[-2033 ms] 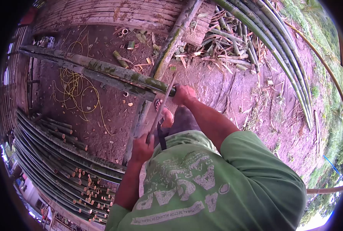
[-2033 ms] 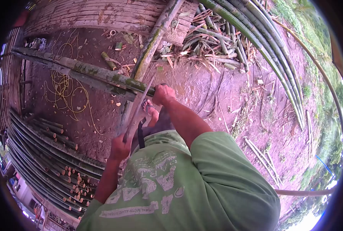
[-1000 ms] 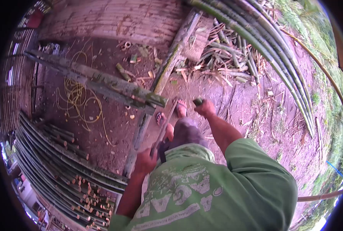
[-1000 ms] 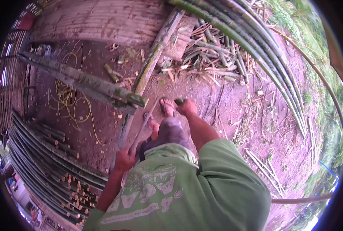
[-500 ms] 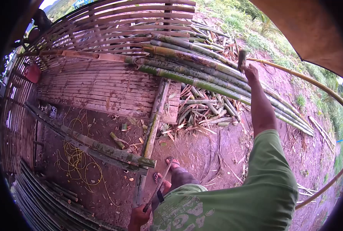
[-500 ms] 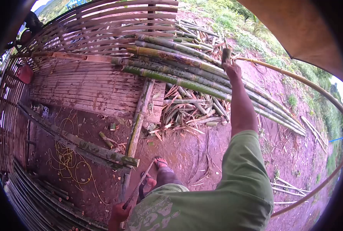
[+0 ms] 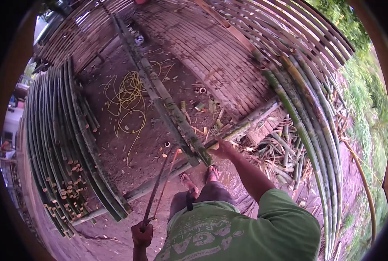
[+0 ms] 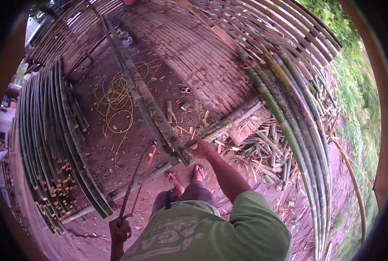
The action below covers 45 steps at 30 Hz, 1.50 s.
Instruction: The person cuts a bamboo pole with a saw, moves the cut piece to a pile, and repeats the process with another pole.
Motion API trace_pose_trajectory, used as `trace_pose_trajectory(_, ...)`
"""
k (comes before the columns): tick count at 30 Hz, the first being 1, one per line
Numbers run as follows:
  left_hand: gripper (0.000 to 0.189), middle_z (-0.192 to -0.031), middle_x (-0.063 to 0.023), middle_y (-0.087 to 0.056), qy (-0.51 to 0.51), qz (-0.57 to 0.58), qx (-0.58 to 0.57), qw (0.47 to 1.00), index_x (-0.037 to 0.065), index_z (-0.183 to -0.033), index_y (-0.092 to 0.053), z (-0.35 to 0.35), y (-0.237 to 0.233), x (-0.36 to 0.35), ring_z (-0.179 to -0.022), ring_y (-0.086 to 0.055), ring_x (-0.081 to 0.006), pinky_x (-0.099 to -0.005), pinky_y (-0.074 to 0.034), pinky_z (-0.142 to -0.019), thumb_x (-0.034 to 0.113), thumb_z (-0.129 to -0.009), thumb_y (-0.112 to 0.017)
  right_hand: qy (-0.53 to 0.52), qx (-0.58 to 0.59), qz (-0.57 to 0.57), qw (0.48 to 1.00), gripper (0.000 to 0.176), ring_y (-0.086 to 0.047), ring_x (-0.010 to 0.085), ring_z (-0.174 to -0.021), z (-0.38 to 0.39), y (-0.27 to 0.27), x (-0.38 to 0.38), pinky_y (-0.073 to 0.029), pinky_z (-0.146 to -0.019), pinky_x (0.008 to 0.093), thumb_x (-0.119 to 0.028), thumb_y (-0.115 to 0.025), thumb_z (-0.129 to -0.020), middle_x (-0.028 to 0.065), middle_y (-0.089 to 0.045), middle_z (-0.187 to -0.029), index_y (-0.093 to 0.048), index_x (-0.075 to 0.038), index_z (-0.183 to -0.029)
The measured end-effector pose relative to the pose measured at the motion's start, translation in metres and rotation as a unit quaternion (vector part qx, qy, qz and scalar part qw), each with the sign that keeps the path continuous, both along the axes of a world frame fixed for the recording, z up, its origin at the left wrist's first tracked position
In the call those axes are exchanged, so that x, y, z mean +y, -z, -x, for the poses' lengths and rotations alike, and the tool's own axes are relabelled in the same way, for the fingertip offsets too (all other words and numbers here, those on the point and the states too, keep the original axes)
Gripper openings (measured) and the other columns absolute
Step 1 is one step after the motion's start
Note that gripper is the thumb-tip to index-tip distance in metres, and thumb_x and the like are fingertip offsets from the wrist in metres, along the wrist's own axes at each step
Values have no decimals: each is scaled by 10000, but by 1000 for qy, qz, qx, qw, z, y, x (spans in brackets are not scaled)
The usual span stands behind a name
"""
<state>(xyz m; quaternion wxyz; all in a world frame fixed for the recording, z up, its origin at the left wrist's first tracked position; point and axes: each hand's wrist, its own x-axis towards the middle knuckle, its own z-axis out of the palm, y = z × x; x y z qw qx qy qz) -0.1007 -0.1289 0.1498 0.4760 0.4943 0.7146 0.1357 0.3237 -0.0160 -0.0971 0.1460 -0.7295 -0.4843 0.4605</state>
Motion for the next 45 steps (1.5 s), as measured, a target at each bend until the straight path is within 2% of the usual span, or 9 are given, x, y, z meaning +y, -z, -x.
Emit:
trace_pose_trajectory(5, 159, -502, 44, -465, -165, -21, 13, 986, -21, -869, -671, -6, -4, -30, -411, -439, -48, -249, -319, -382, 101, -858, -570, -41, -6, 12, 999, 1040, -585, 390, -1083, 65, 13, 14, -465, -937, 421, -532, -795, -575, 243, -606, -1145, -374, 24, -1347)
trace_pose_trajectory(11, 178, -507, 29, -469, -247, -40, -52, 967, 0, -742, -614, 33, 30, -75, -420, -456, -56, -247, -346, -390, 118, -867, -568, -85, -14, -4, 996, 775, -623, 328, -1004, 85, -44, 30, -489, -886, 397, -357, -815, -556, 212, -629, -1062, -529, 42, -1156)
trace_pose_trajectory(16, 219, -512, 18, -481, -257, -81, -133, 954, 30, -701, -559, 78, 47, -112, -425, -459, -62, -247, -371, -400, 159, -877, -574, 37, 350, -5, 936, 707, -629, 228, -889, 201, -71, 13, -516, -777, 356, -255, -778, -607, 130, -632, -934, -493, 34, -1185)
trace_pose_trajectory(20, 263, -508, 7, -495, -260, -126, -146, 946, 47, -662, -529, 108, 43, -139, -428, -467, -65, -243, -370, -403, 180, -885, -575, 123, 339, -13, 933, 626, -623, 247, -866, 305, -42, -47, -512, -751, 377, -195, -744, -634, 118, -610, -917, -470, 7, -1160)
trace_pose_trajectory(23, 285, -500, -9, -516, -269, -133, -128, 945, 30, -648, -539, 131, 53, -164, -430, -482, -69, -246, -368, -403, 184, -884, -583, 70, 102, -29, 992, 663, -631, 350, -949, 339, -45, -92, -516, -788, 428, -162, -712, -658, 202, -600, -971, -401, 11, -1218)
trace_pose_trajectory(28, 272, -495, -16, -517, -283, -121, -109, 945, 5, -675, -560, 138, 49, -185, -430, -493, -78, -253, -371, -403, 187, -876, -582, 37, -9, 80, 996, 751, -591, 426, -1036, 311, 26, -118, -481, -880, 452, -241, -697, -663, 287, -583, -1082, -331, 12, -1268)
trace_pose_trajectory(31, 266, -500, -13, -515, -296, -97, -101, 945, 5, -673, -560, 142, 51, -186, -435, -490, -78, -252, -370, -407, 192, -862, -583, 9, -93, 103, 990, 771, -595, 423, -1032, 304, 5, -113, -480, -890, 455, -268, -716, -657, 285, -584, -1084, -325, 4, -1263)
trace_pose_trajectory(41, 213, -525, -10, -530, -313, -119, -128, 933, -38, -822, -626, 129, 45, -153, -460, -487, -65, -236, -387, -430, 162, -869, -568, -68, -97, 38, 992, 801, -599, 420, -1014, 258, 89, -115, -493, -879, 464, -388, -790, -641, 276, -598, -1065, -395, 7, -1214)
trace_pose_trajectory(45, 230, -517, -22, -542, -318, -104, -124, 934, 5, -703, -584, 119, 40, -158, -456, -506, -82, -249, -401, -436, 182, -850, -588, -132, -117, 68, 982, 934, -582, 410, -1077, 246, 26, -84, -489, -906, 442, -373, -804, -605, 302, -582, -1121, -352, 75, -1289)
